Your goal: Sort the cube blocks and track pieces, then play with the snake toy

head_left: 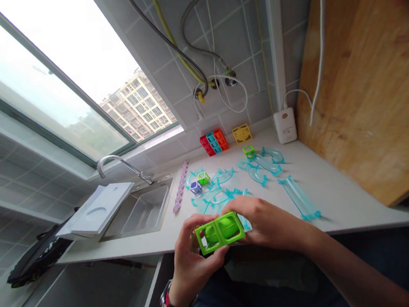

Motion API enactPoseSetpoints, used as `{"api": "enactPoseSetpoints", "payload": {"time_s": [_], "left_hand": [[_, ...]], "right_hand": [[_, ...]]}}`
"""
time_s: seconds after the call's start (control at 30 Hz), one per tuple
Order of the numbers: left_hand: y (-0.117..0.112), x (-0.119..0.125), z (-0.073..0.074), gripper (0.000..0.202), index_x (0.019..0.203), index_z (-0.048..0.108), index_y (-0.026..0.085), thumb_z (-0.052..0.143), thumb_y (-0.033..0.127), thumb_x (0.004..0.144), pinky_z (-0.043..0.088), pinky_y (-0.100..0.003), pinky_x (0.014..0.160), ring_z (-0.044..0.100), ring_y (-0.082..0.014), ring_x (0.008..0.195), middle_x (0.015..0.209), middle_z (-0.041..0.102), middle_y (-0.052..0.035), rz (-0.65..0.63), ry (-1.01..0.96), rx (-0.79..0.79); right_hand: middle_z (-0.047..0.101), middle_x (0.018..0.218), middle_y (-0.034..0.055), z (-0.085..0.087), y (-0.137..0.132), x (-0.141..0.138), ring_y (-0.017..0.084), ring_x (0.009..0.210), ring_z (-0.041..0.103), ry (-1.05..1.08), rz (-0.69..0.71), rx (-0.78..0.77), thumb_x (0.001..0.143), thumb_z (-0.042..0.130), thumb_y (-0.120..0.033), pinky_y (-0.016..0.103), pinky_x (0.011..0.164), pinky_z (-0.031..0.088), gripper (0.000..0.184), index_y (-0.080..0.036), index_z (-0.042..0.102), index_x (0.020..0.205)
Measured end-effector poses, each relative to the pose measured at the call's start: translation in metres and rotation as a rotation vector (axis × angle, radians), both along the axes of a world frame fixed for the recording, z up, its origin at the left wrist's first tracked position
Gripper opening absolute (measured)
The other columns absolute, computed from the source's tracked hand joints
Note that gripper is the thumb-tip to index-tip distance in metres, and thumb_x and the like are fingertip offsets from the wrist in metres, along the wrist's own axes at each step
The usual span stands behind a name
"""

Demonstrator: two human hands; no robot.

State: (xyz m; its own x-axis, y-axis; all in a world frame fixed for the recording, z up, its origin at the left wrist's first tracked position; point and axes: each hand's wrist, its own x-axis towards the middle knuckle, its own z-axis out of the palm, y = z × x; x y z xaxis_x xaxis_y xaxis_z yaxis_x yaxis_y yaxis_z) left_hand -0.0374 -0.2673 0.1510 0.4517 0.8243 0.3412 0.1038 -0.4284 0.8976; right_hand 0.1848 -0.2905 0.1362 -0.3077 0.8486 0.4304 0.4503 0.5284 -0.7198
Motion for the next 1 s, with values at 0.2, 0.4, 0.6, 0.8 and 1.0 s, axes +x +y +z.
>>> {"api": "enactPoseSetpoints", "payload": {"time_s": [0.2, 0.4, 0.6, 0.8, 1.0], "left_hand": [[0.001, -0.001, -0.002, 0.042, 0.111, 0.062, 0.024, 0.083, 0.018, 0.075, 0.057, -0.032, 0.089, 0.067, -0.0241, 0.108, 0.115, 0.068, -0.0066, 0.016, -0.075, -0.095], [0.018, -0.005, -0.012, 0.053, 0.128, 0.058, 0.024, 0.082, 0.022, 0.080, 0.053, -0.039, 0.098, 0.064, -0.0295, 0.119, 0.132, 0.064, -0.0131, -0.058, -0.001, -0.097], [0.085, -0.009, -0.020, 0.027, 0.120, 0.064, 0.022, 0.055, 0.037, 0.100, 0.053, -0.038, 0.099, 0.065, -0.0247, 0.118, 0.123, 0.070, -0.0103, 0.116, 0.324, 0.258], [0.188, -0.006, -0.034, 0.029, 0.118, 0.065, 0.020, 0.062, 0.033, 0.093, 0.055, -0.040, 0.093, 0.070, -0.0265, 0.108, 0.116, 0.074, -0.0105, 0.229, 0.783, 0.378], [0.263, 0.008, -0.063, 0.043, 0.124, 0.064, 0.016, 0.073, 0.020, 0.082, 0.047, -0.045, 0.102, 0.064, -0.0330, 0.116, 0.122, 0.070, -0.0170, 0.246, 1.024, 0.366]], "right_hand": [[0.069, 0.113, 0.0063, 0.001, -0.003, -0.002, 0.023, 0.102, 0.064, 0.102, 0.070, -0.071, 0.080, 0.081, -0.029, 0.030, 0.087, 0.047, 0.047, -0.022, 0.061, 0.122], [0.070, 0.109, 0.0047, -0.012, 0.002, -0.003, 0.022, 0.096, 0.067, 0.156, 0.030, -0.120, 0.083, 0.079, -0.037, 0.029, 0.081, 0.050, 0.059, -0.025, 0.051, 0.133], [0.072, 0.099, 0.0033, -0.022, 0.015, 0.029, 0.024, 0.092, 0.068, 0.221, -0.042, -0.134, 0.076, 0.084, -0.045, 0.035, 0.083, 0.054, 0.054, -0.025, 0.060, 0.119], [0.068, 0.112, 0.0054, -0.024, 0.025, 0.058, 0.024, 0.096, 0.070, 0.779, -0.221, -0.188, 0.076, 0.084, -0.044, 0.035, 0.080, 0.057, 0.050, -0.024, 0.056, 0.112], [0.070, 0.099, 0.0022, -0.034, 0.036, 0.063, 0.017, 0.074, 0.071, 1.105, -0.297, -0.237, 0.074, 0.085, -0.044, 0.029, 0.066, 0.056, 0.051, -0.023, 0.055, 0.109]]}}
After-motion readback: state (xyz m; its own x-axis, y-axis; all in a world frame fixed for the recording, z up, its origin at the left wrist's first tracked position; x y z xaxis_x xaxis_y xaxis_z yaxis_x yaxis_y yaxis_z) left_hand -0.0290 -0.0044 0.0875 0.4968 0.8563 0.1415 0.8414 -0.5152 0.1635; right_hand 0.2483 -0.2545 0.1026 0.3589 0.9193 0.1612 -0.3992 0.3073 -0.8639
